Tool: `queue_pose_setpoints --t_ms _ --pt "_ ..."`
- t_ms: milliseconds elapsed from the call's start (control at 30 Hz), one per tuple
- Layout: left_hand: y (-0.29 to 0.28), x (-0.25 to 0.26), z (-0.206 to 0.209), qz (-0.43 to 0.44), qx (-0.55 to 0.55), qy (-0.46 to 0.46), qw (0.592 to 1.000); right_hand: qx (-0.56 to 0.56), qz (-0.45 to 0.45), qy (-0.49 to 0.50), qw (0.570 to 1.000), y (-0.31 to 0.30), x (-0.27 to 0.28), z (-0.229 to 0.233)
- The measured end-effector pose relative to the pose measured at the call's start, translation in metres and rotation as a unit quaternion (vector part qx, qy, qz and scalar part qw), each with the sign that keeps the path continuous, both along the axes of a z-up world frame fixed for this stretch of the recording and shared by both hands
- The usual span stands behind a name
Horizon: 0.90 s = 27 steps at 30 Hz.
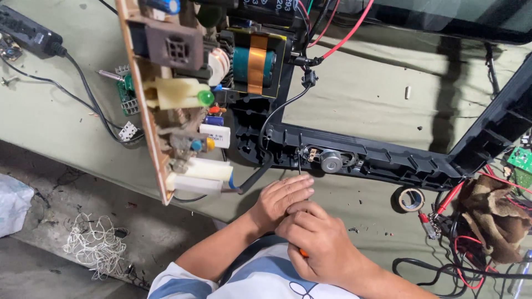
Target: The person uses a screwdriver to tighten screws on the back panel of a disassembled television. They repeatedly adjust the screwdriver and reposition their hands to secure the screws in place.
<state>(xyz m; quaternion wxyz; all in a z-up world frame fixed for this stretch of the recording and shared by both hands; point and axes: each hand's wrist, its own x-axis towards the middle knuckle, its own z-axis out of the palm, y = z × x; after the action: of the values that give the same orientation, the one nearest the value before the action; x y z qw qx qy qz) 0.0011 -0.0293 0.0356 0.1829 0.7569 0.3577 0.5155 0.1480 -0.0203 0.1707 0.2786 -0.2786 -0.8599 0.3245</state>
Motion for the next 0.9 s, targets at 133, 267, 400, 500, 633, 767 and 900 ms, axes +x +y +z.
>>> queue_pose_setpoints --t_ms 133,267,400,500,633,767,900 --pt "-0.006 -0.001 -0.01 -0.003 -0.018 -0.024 1.0 -0.009 0.042 -0.036 0.998 0.001 0.003 -0.006" --pt "-0.008 -0.003 -0.016 0.0 0.008 0.023 1.0 -0.023 0.099 -0.054 0.993 -0.001 0.005 -0.01" --pt "-0.007 -0.005 -0.011 0.035 0.063 0.108 0.992 -0.078 0.098 -0.049 0.991 -0.001 0.014 -0.004" --pt "-0.009 0.0 -0.007 0.026 0.021 0.064 0.997 -0.021 -0.027 -0.024 0.999 -0.014 0.016 -0.002" --pt "-0.004 0.004 0.002 0.036 0.032 0.057 0.997 0.084 -0.104 0.025 0.991 -0.027 0.033 -0.02" --pt "0.003 0.014 0.007 0.072 0.056 0.013 0.996 0.101 -0.139 0.063 0.983 -0.038 0.048 -0.042" --pt "0.004 0.015 0.015 0.078 0.044 -0.014 0.996 0.083 -0.139 0.075 0.984 -0.038 0.05 -0.047"
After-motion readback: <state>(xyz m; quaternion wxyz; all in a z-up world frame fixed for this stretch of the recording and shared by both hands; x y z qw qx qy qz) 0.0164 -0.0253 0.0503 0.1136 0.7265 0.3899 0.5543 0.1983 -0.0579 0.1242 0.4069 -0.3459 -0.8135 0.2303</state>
